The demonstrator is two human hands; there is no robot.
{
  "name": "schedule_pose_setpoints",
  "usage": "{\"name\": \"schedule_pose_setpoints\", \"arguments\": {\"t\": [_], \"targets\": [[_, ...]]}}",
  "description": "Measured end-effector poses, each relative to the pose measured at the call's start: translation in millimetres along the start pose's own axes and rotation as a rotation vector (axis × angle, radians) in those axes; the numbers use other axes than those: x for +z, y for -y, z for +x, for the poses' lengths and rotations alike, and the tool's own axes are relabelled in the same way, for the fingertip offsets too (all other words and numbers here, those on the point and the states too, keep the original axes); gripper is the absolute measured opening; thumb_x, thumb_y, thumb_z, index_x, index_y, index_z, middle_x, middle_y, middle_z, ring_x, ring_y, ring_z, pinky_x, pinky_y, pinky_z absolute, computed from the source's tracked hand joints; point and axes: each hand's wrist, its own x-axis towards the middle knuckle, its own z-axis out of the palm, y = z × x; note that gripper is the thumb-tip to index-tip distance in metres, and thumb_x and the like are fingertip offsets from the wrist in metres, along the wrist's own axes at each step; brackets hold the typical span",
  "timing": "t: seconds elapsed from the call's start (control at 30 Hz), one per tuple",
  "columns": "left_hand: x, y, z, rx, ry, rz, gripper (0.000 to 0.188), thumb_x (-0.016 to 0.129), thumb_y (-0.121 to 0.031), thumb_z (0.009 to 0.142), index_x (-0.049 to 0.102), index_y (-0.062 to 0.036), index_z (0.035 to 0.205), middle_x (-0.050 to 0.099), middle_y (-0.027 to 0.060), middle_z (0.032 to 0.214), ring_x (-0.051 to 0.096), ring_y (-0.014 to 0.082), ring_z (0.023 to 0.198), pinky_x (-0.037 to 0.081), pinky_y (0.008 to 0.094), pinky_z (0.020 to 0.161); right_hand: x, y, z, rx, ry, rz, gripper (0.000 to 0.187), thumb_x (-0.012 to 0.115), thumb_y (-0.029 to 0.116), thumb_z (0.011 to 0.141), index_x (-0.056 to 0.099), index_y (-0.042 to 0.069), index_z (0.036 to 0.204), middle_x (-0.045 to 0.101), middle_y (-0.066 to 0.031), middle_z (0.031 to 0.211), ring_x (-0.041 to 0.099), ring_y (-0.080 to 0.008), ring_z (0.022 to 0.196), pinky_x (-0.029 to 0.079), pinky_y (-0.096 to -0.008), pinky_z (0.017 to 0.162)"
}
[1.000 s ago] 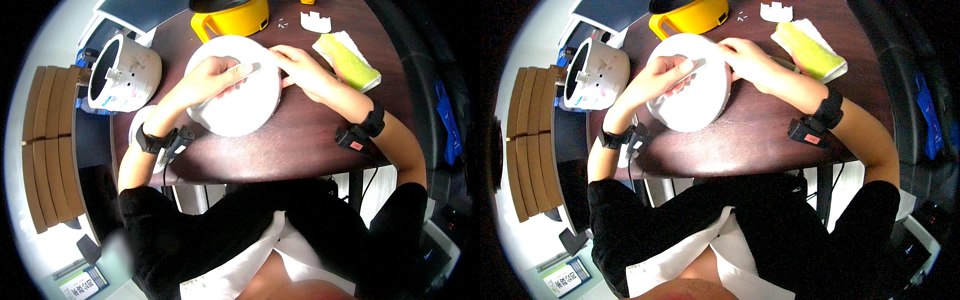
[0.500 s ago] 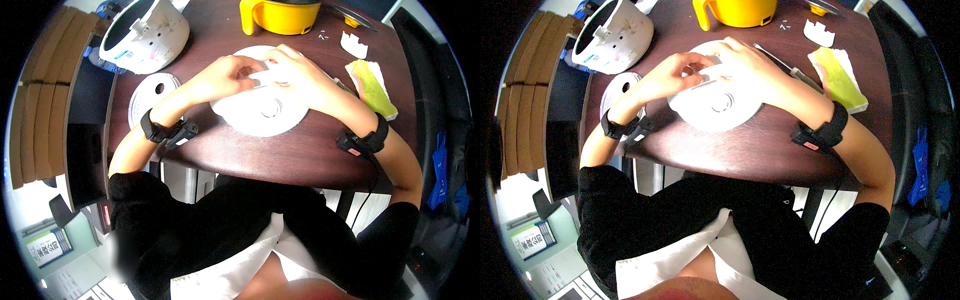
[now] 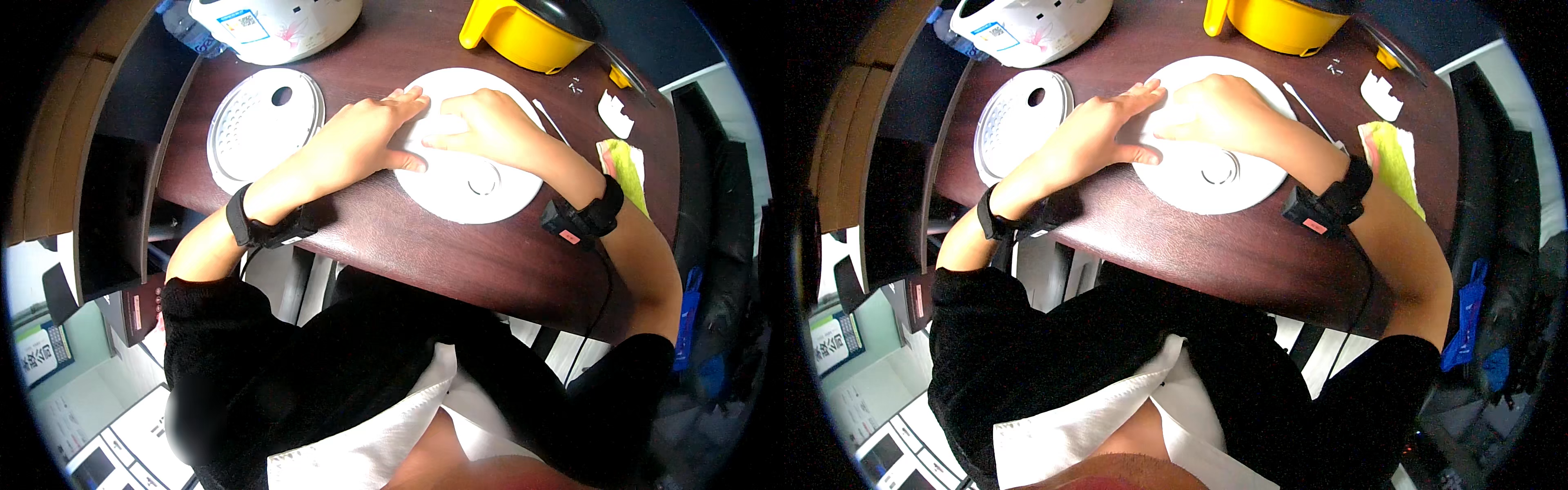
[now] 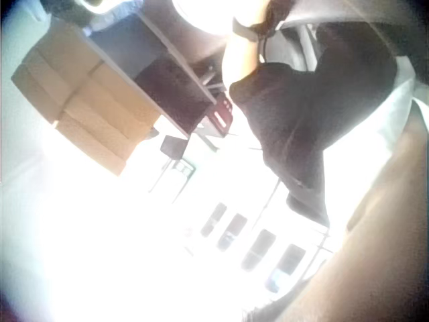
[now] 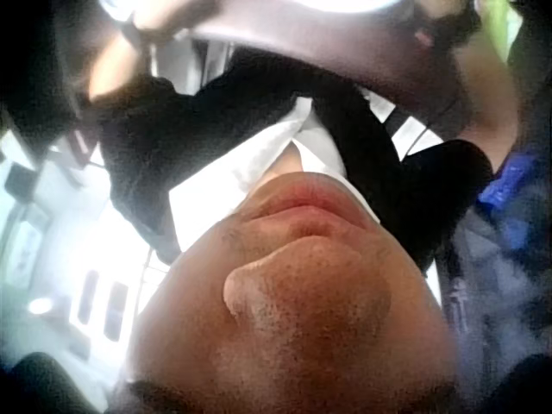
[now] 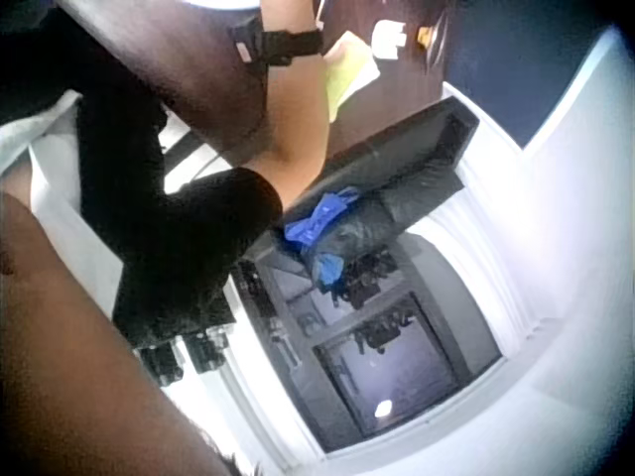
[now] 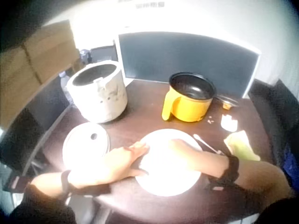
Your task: The person uses a screwdriver to remove screws from a white plastic lid of a rice cooker. After removing the screws, the person wipes the lid with a cloth.
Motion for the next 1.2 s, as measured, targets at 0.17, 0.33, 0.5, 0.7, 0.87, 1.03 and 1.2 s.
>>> {"name": "schedule_pose_setpoints", "arguments": {"t": [0.17, 0.33, 0.5, 0.7, 0.87, 1.03, 1.2], "targets": [[3.6, 5.2, -1.4, 0.011, -0.065, -0.051, 0.074, 0.076, -0.025, 0.066, 0.043, 0.0007, 0.127, 0.051, 0.0224, 0.123, 0.050, 0.0334, 0.114, 0.042, 0.0386, 0.095, -4.0, 3.6, 0.1, -0.093, -0.132, 0.011, 0.037, 0.068, 0.035, 0.077, 0.065, -0.001, 0.086, 0.063, -0.0171, 0.071, 0.063, -0.0262, 0.065, 0.048, -0.0331, 0.063], [-3.6, 3.1, -0.9, -0.131, 0.054, -0.111, 0.074, 0.077, -0.026, 0.066, 0.042, 0.0019, 0.125, 0.062, 0.0250, 0.098, 0.062, 0.0346, 0.093, 0.049, 0.0386, 0.081, -14.4, 6.7, -2.6, 0.045, -0.151, 0.178, 0.036, 0.065, 0.036, 0.080, 0.064, 0.001, 0.087, 0.063, -0.0137, 0.071, 0.062, -0.0228, 0.062, 0.048, -0.0313, 0.057], [-2.3, 1.7, -1.1, -0.108, 0.013, -0.055, 0.073, 0.076, -0.026, 0.067, 0.041, -0.0004, 0.125, 0.061, 0.0241, 0.102, 0.061, 0.0350, 0.094, 0.049, 0.0389, 0.081, -39.7, 15.3, -5.0, 0.140, -0.178, 0.437, 0.033, 0.064, 0.035, 0.084, 0.063, 0.002, 0.087, 0.060, -0.0023, 0.068, 0.056, -0.0056, 0.064, 0.045, -0.0220, 0.056], [-5.4, -5.3, -0.8, -0.072, 0.067, 0.065, 0.070, 0.074, -0.032, 0.068, 0.044, -0.0075, 0.127, 0.047, 0.0199, 0.129, 0.046, 0.0352, 0.119, 0.035, 0.0452, 0.100, -83.0, 34.6, -16.8, 0.193, -0.456, 0.605, 0.029, 0.058, 0.033, 0.089, 0.059, 0.004, 0.085, 0.048, 0.0052, 0.059, 0.041, -0.0017, 0.047, 0.031, -0.0176, 0.042], [-4.5, -28.3, 0.9, 0.035, 0.119, 0.215, 0.069, 0.068, -0.041, 0.073, 0.045, -0.0065, 0.128, 0.037, 0.0188, 0.138, 0.032, 0.0343, 0.130, 0.024, 0.0503, 0.108, -101.3, 34.2, -42.9, 0.301, -0.841, 1.154, 0.036, 0.032, 0.033, 0.099, 0.048, 0.006, 0.083, 0.041, 0.0019, 0.056, 0.038, -0.0099, 0.042, 0.035, -0.0232, 0.039], [0.1, -41.6, 1.7, 0.152, 0.199, 0.172, 0.071, 0.073, -0.036, 0.068, 0.047, -0.0082, 0.128, 0.038, 0.0146, 0.139, 0.030, 0.0295, 0.132, 0.026, 0.0440, 0.109, -94.3, -12.4, -99.1, 0.025, -0.816, 1.489, 0.041, 0.032, 0.045, 0.097, 0.046, 0.008, 0.087, 0.036, -0.0006, 0.065, 0.032, -0.0112, 0.055, 0.030, -0.0263, 0.055], [-7.5, -40.9, 3.1, 0.075, 0.192, 0.167, 0.070, 0.076, -0.032, 0.064, 0.051, -0.0069, 0.125, 0.041, 0.0125, 0.137, 0.031, 0.0276, 0.132, 0.031, 0.0381, 0.106, -75.7, -19.3, -134.5, 0.213, -1.029, 1.590, 0.044, 0.028, 0.049, 0.096, 0.043, 0.009, 0.086, 0.036, -0.0011, 0.070, 0.036, -0.0152, 0.064, 0.033, -0.0319, 0.063]]}}
